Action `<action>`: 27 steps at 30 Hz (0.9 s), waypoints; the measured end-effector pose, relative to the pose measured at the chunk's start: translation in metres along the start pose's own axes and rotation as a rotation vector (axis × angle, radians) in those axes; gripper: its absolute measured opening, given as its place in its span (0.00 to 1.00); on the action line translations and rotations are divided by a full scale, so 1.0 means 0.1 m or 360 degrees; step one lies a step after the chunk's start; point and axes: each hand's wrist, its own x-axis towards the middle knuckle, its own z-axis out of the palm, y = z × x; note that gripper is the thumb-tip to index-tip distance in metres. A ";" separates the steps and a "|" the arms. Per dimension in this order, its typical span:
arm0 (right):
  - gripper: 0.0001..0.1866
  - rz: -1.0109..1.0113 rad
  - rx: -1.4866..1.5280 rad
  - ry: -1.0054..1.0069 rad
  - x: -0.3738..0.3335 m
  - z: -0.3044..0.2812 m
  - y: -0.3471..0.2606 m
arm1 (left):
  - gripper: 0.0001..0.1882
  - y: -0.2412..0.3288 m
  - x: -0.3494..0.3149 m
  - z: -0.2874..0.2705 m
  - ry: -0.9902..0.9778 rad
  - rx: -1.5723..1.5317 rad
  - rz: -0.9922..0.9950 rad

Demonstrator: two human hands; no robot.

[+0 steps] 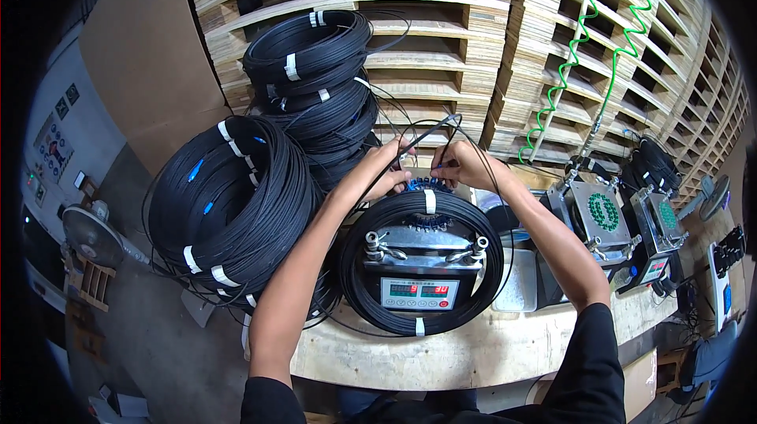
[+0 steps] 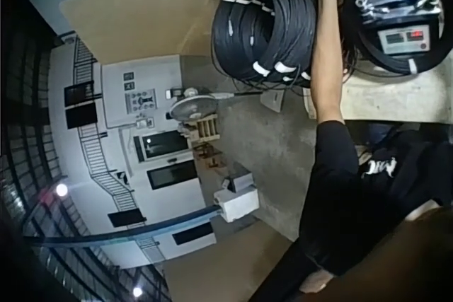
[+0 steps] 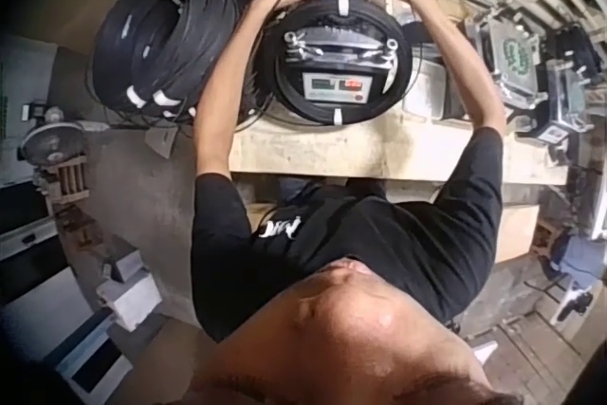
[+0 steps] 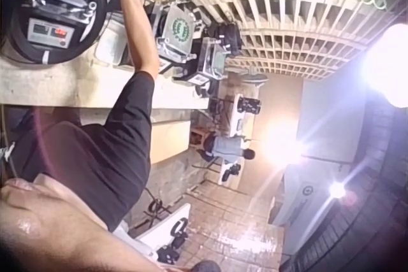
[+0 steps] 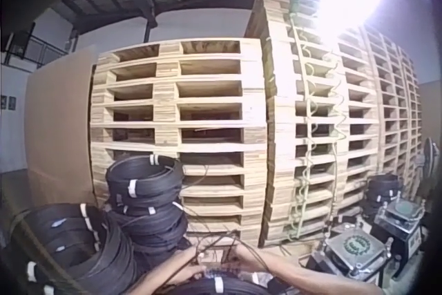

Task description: The recorder uses a specialized industrial machine to polish the connectors of fiber optic or electrical cable coils.

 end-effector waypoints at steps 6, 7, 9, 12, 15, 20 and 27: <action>0.05 -0.0140 -0.0374 0.0030 0.08 0.05 0.12 | 0.19 0.09 0.03 0.01 0.0335 0.0176 0.0312; 0.05 -0.0231 -0.0350 0.0060 0.08 0.04 0.17 | 0.18 0.10 0.04 0.00 0.0360 0.0242 0.0362; 0.05 -0.0121 -0.0358 0.0002 0.08 0.04 0.20 | 0.18 0.14 0.07 -0.01 0.0352 0.0274 0.0392; 0.06 -0.0082 -0.0363 0.0054 0.08 0.07 0.18 | 0.18 0.17 0.12 -0.03 0.0362 0.0390 0.0386; 0.07 -0.0209 -0.0254 0.0098 0.07 0.09 0.15 | 0.18 0.11 0.18 -0.06 0.0381 0.0452 0.0473; 0.09 -0.0328 -0.0276 0.0170 0.08 0.17 0.30 | 0.20 0.07 0.19 -0.06 0.0224 0.0785 0.0588; 0.11 -0.0197 -0.0172 0.0234 0.01 0.22 0.27 | 0.22 -0.06 0.14 -0.03 0.0096 0.0166 0.0397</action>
